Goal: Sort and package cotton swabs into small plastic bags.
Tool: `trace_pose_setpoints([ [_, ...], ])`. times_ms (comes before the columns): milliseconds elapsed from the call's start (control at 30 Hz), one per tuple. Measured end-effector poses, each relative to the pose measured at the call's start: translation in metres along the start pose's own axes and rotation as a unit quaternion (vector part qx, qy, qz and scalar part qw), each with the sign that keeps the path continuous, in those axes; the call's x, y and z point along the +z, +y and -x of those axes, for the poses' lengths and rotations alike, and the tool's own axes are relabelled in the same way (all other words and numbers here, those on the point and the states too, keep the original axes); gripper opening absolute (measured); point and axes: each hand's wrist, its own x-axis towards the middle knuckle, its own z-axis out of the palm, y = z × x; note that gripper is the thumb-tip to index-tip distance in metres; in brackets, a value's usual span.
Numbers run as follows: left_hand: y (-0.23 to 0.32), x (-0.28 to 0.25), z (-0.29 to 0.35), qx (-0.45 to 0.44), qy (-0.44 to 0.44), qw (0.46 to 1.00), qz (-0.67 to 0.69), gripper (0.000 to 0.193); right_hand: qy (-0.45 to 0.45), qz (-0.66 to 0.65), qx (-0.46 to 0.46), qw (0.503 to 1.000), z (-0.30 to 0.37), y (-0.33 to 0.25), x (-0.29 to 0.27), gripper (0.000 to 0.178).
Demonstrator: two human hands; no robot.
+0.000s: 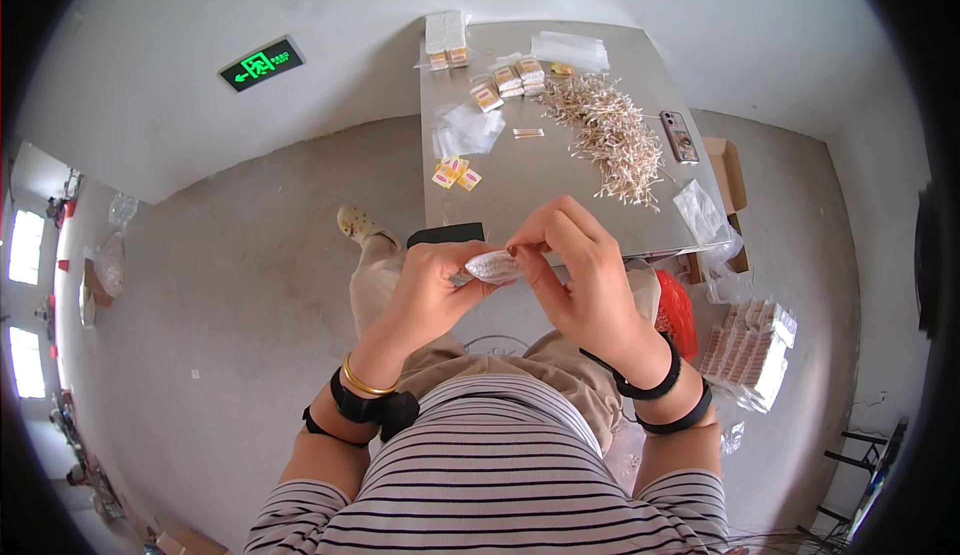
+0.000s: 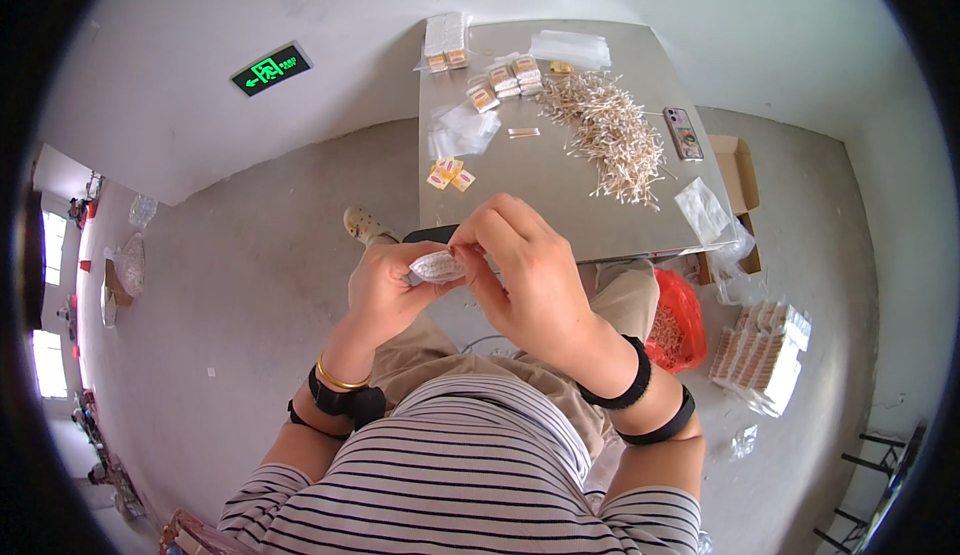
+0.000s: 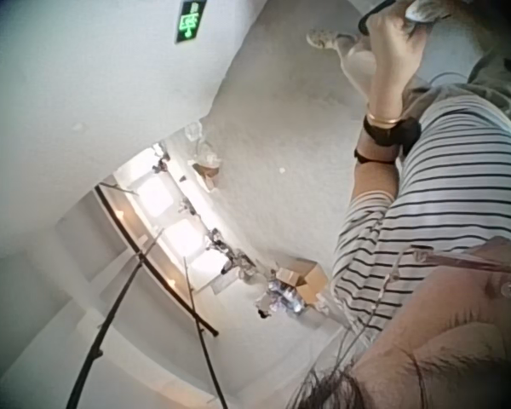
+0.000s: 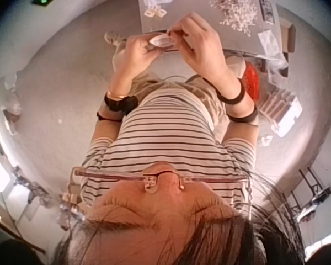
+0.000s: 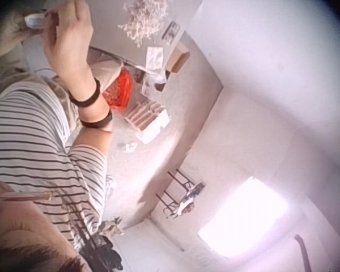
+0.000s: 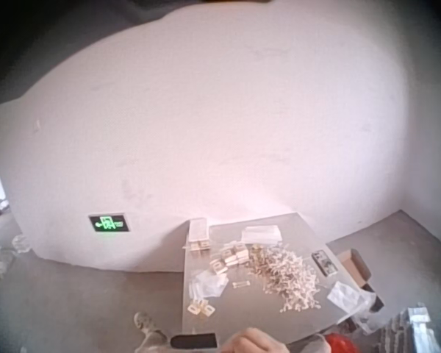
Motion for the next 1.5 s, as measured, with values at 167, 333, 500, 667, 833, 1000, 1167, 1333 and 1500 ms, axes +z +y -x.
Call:
trace_pose_setpoints([
  [167, 0.004, -0.001, -0.003, -0.041, -0.015, 0.999, -0.003, 0.017, 0.022, 0.053, -0.026, 0.998, -0.006, -0.003, -0.005, 0.018],
  [333, -0.017, 0.006, -0.001, -0.058, -0.003, 0.997, 0.054, 0.015, -0.034, 0.055, -0.058, 0.996, -0.009, 0.001, -0.002, 0.02],
  [500, -0.026, 0.011, -0.007, -0.086, -0.019, 0.994, 0.066, 0.015, -0.036, 0.08, -0.034, 0.996, -0.007, 0.01, 0.0, 0.019],
  [667, -0.038, 0.012, -0.006, -0.119, -0.034, 0.972, 0.198, 0.022, 0.005, -0.139, 0.101, 0.985, -0.012, 0.024, -0.011, 0.023],
  [833, -0.049, 0.019, -0.009, -0.116, -0.018, 0.949, 0.294, 0.022, -0.06, -0.162, 0.138, 0.975, 0.008, 0.049, 0.0, 0.028],
  [1000, -0.053, 0.023, -0.01, -0.11, -0.004, 0.945, 0.308, 0.02, -0.001, -0.225, 0.209, 0.952, 0.008, 0.046, 0.012, 0.015],
  [1167, -0.043, 0.016, -0.007, -0.087, -0.01, 0.965, 0.249, 0.031, 0.004, -0.237, 0.205, 0.95, 0.008, 0.053, 0.009, 0.014],
  [1333, -0.031, 0.001, -0.013, -0.063, 0.047, 0.974, 0.211, 0.033, -0.029, -0.225, 0.215, 0.95, 0.009, 0.058, 0.002, 0.017],
  [1500, -0.031, 0.002, -0.014, -0.063, 0.054, 0.979, 0.186, 0.018, -0.024, -0.262, 0.224, 0.938, 0.01, 0.061, -0.003, 0.016],
])
